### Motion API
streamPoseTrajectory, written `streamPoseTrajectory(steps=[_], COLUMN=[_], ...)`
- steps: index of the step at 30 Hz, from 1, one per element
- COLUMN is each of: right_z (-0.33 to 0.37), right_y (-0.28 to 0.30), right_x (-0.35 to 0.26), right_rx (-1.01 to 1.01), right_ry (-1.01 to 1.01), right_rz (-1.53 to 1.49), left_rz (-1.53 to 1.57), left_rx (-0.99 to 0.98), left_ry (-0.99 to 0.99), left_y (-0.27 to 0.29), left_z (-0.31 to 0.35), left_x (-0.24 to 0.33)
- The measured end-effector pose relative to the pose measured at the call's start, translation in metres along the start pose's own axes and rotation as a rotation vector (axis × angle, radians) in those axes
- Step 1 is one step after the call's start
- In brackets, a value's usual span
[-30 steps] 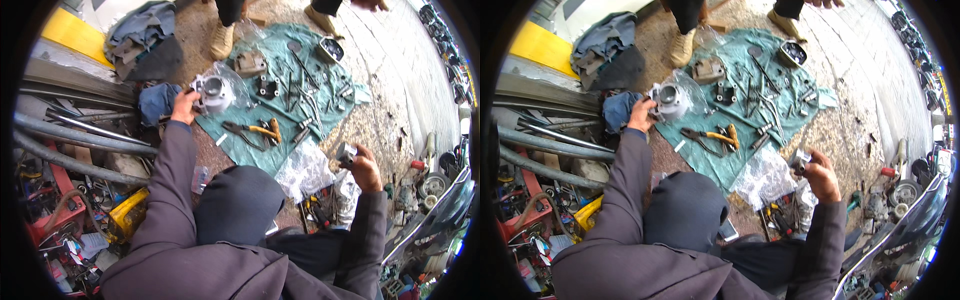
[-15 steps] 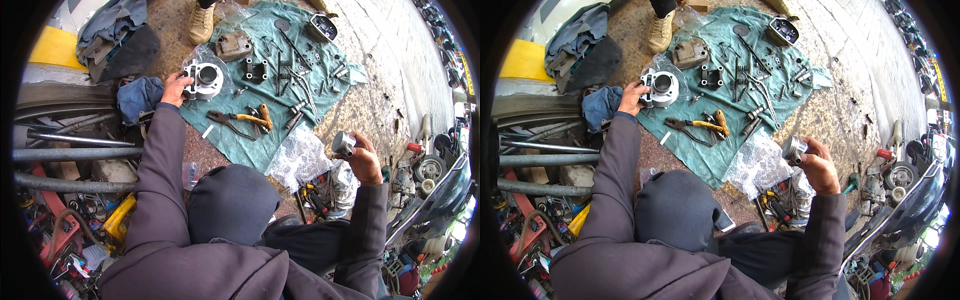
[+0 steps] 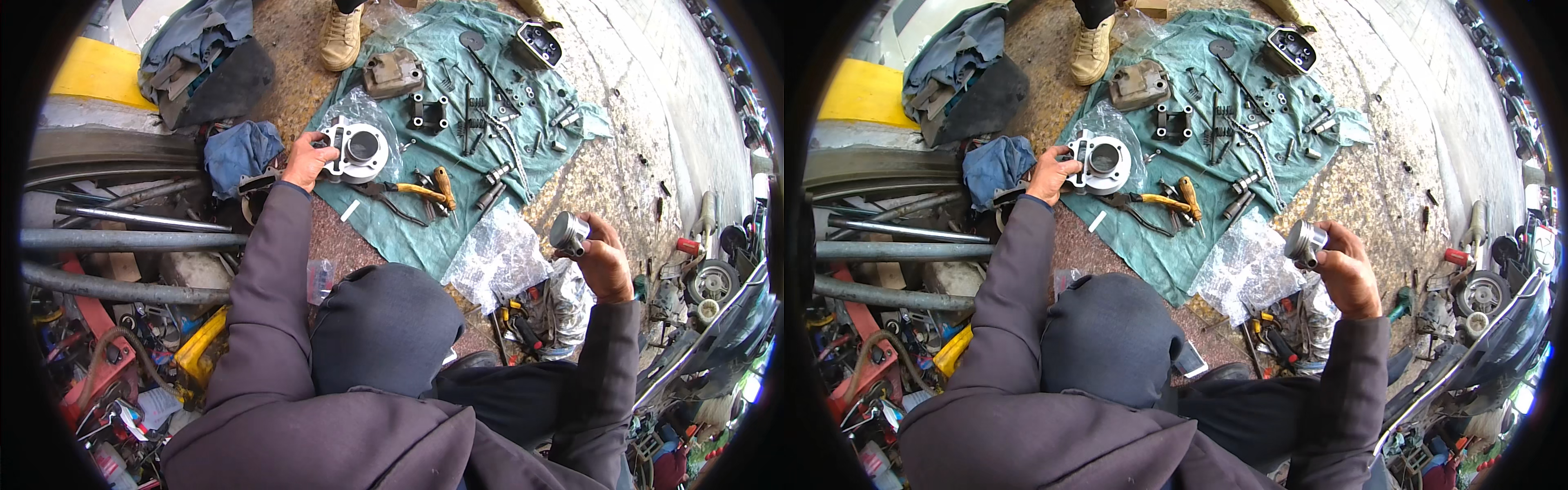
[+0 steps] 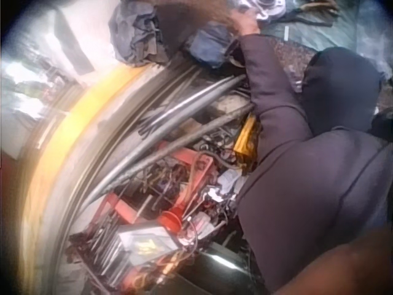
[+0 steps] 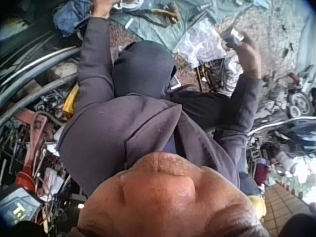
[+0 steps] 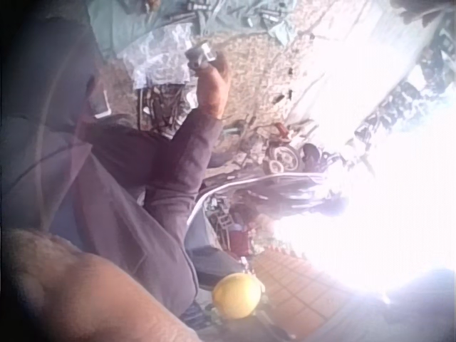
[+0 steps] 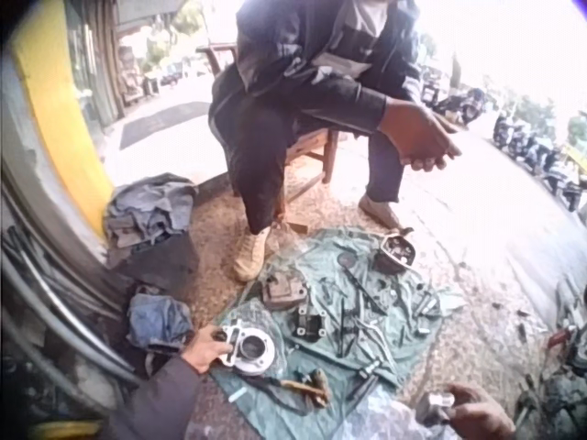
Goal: The person assembles small engine components on a tarp, inserting pins and bushings into a cylinder head, then applies oil from a yellow container to the pins. The person uses pliers to adjust parts and continues assembling the engine block.
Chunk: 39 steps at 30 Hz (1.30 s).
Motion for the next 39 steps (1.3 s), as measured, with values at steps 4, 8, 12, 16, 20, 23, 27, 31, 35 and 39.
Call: streamPoseTrajectory(steps=[4,8,12,16,20,23,27,31,35,39], right_z=[0.003,0.002,-0.003,-0.006,-0.004,0.002,0.002,0.002,0.004,0.003], right_y=[0.007,0.012,0.013,0.007,-0.005,-0.010,-0.014,-0.013,-0.010,-0.004], right_x=[0.002,0.004,0.008,0.006,0.000,-0.002,-0.005,-0.006,-0.006,-0.006], right_rx=[0.007,0.000,-0.001,-0.043,-0.046,0.056,0.031,0.035,0.059,0.005], right_ry=[0.028,0.032,0.005,0.022,0.013,0.023,0.015,0.028,0.031,0.039], right_rz=[-0.022,-0.036,-0.047,-0.060,-0.069,0.009,-0.002,0.009,0.015,0.021], left_rz=[0.021,0.102,0.281,0.452,0.421,0.319,0.263,0.246,0.007,-0.238], left_rx=[-0.011,-0.066,-0.094,-0.099,-0.006,0.149,0.219,0.302,0.326,0.372], left_ry=[0.030,0.087,0.062,0.119,0.202,0.100,-0.113,-0.182,-0.240,-0.233], left_y=[0.004,0.022,0.022,-0.012,-0.043,-0.049,-0.028,0.001,0.011,0.012], left_z=[0.014,0.014,-0.003,-0.015,-0.012,-0.012,-0.020,-0.022,-0.024,-0.021], left_x=[0.014,0.043,0.059,0.039,0.004,-0.014,-0.022,-0.026,-0.026,-0.020])
Point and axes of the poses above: each hand's wrist, its own z-axis away from the middle knuckle, its own y-axis out of the back of the hand, x = y × z, the point moved 2 cm from there along -z, towards the middle knuckle, and after that the axes turned 11 degrees about x, right-handed, at the moved point
